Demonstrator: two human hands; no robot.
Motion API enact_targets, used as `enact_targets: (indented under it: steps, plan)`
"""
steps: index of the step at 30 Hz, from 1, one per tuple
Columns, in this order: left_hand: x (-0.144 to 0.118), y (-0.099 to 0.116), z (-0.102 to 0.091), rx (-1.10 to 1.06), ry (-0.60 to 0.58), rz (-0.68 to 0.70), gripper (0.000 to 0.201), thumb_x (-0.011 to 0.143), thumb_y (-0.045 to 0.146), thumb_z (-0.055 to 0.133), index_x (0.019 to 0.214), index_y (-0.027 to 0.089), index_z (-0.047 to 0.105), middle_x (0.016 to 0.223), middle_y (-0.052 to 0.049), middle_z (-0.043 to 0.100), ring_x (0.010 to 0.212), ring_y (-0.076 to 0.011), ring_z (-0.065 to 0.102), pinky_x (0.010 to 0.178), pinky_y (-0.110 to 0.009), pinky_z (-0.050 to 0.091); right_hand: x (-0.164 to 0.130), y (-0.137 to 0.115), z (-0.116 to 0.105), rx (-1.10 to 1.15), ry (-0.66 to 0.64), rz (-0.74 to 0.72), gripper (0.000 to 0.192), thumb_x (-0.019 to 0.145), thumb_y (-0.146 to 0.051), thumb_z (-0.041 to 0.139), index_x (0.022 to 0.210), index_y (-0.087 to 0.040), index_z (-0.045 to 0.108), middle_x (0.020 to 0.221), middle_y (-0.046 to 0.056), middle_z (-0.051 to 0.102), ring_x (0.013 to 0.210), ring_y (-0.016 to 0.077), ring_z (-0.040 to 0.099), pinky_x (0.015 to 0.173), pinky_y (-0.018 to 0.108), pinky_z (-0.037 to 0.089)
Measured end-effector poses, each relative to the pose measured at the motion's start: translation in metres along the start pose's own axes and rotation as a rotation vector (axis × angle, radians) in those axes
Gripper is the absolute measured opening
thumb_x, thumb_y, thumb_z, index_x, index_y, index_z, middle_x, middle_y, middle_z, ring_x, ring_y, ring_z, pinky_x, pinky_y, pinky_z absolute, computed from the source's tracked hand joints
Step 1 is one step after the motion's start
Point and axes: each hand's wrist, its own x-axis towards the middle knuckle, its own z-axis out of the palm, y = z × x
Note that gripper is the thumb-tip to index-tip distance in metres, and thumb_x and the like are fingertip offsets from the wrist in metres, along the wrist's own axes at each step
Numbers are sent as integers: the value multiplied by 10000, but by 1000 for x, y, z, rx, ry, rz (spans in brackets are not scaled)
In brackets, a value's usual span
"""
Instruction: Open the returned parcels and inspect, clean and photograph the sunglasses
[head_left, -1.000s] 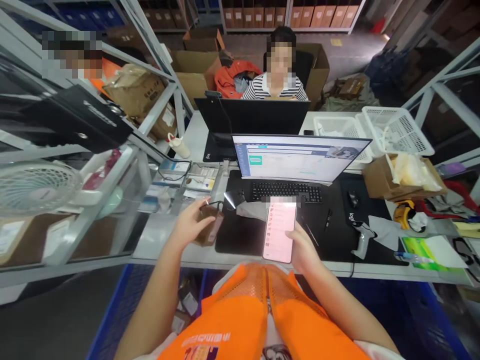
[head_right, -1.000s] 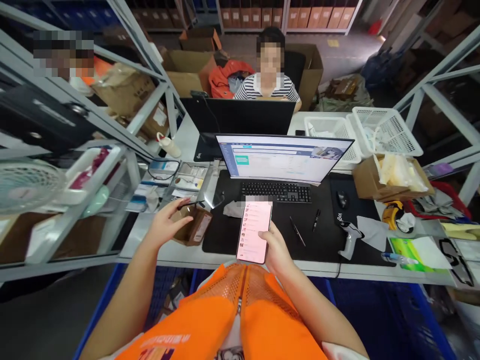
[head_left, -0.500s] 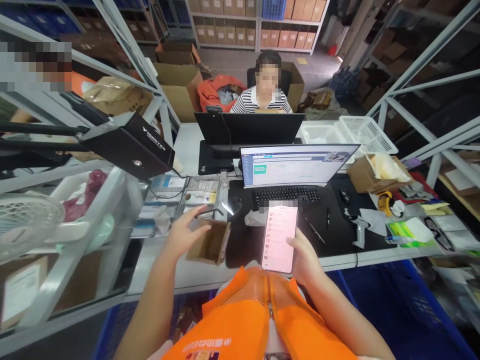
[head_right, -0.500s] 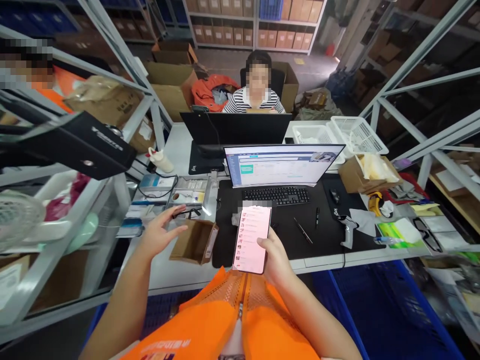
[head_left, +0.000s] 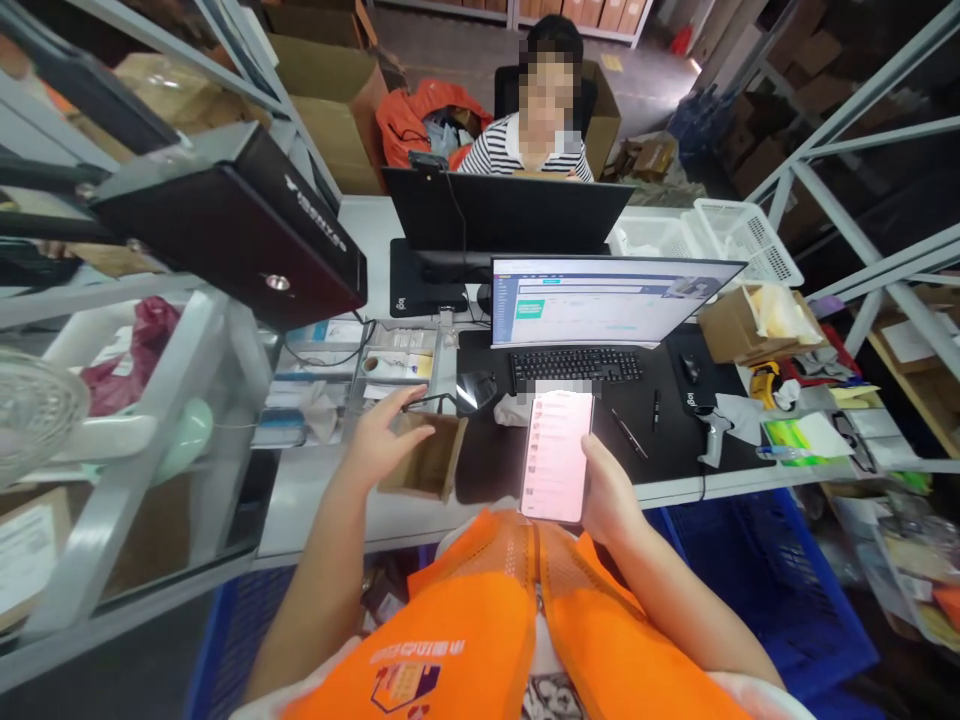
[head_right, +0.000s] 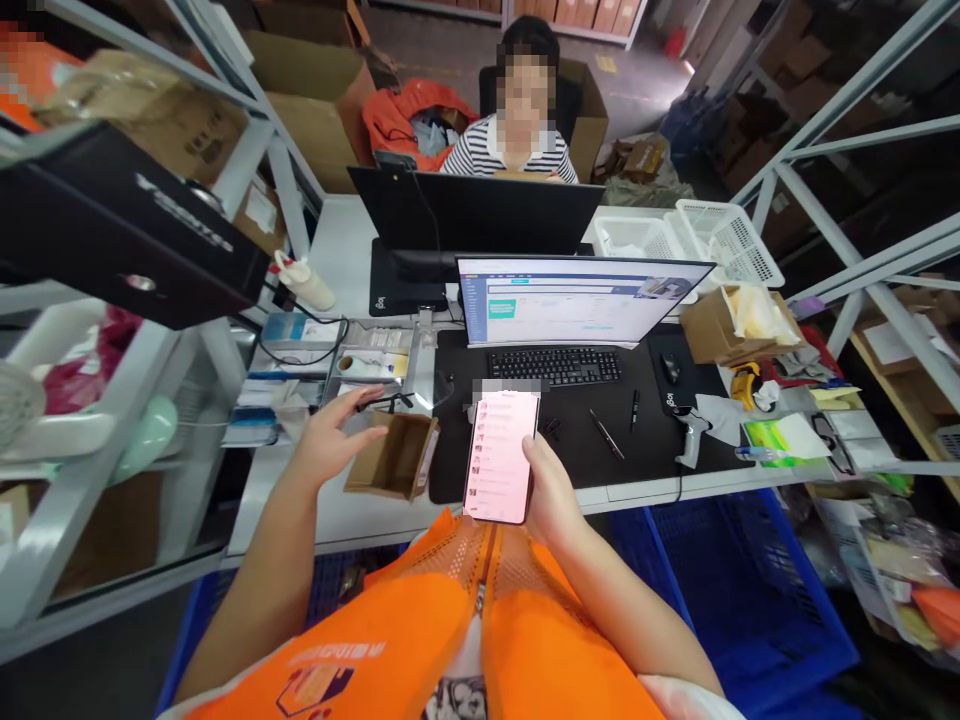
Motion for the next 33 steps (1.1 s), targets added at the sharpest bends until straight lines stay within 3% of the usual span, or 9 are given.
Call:
enact_targets:
  steps: [4,9,13,19,26,30,33]
  plan:
    - [2,-3,-4,11,-20,-13,616,788,491,759,1328,232,612,1371,-92,645,1269,-293,600,1135,-465,440,1,2,8,-44,-34,17,415,660,-288,818,1046,-216,684,968,45,777,810,255,714,703,367,577]
    - [4,-10,-10,-7,-48,-19,620,788,450,775,1351,263,594,1388,-71,634,1285,-283,589,1144,-461,434,3,7,15,7,-19,22,471,728,-416,798,1138,-218,675,1057,81,772,895,292,719,749,413,589]
    - [0,-19,-12,-33,-33,-10,606,784,457,782,1337,283,603,1381,-69,640,1276,-295,597,1148,-488,426,5,9,17,17,-29,-16,460,691,-394,813,1098,-209,699,1053,75,776,895,277,720,754,384,583]
    - [-5,-26,-6,-66,12,-21,625,765,497,790,1316,257,619,1362,-96,648,1276,-312,598,1138,-507,438,4,9,14,-23,-29,-15,468,615,-268,818,1065,-203,707,1006,62,783,848,257,719,745,368,578]
    - [-10,-26,6,-85,5,-40,654,757,540,785,1320,256,612,1362,-108,645,1265,-318,603,1136,-519,437,-1,9,9,45,-33,-34,443,726,-440,790,1086,-202,694,1042,73,776,884,262,719,769,384,581]
    - [-11,-29,10,-45,3,-20,634,774,551,764,1322,276,605,1362,-91,644,1272,-315,594,1137,-526,429,-2,5,5,14,-47,-48,405,633,-304,812,1010,-202,703,943,47,785,784,235,716,680,331,564]
    - [-11,-31,12,-36,6,-9,632,773,559,759,1319,284,604,1353,-81,649,1267,-313,597,1143,-527,423,-1,3,3,22,-35,-64,405,598,-243,803,988,-206,702,959,40,789,819,235,724,713,322,560]
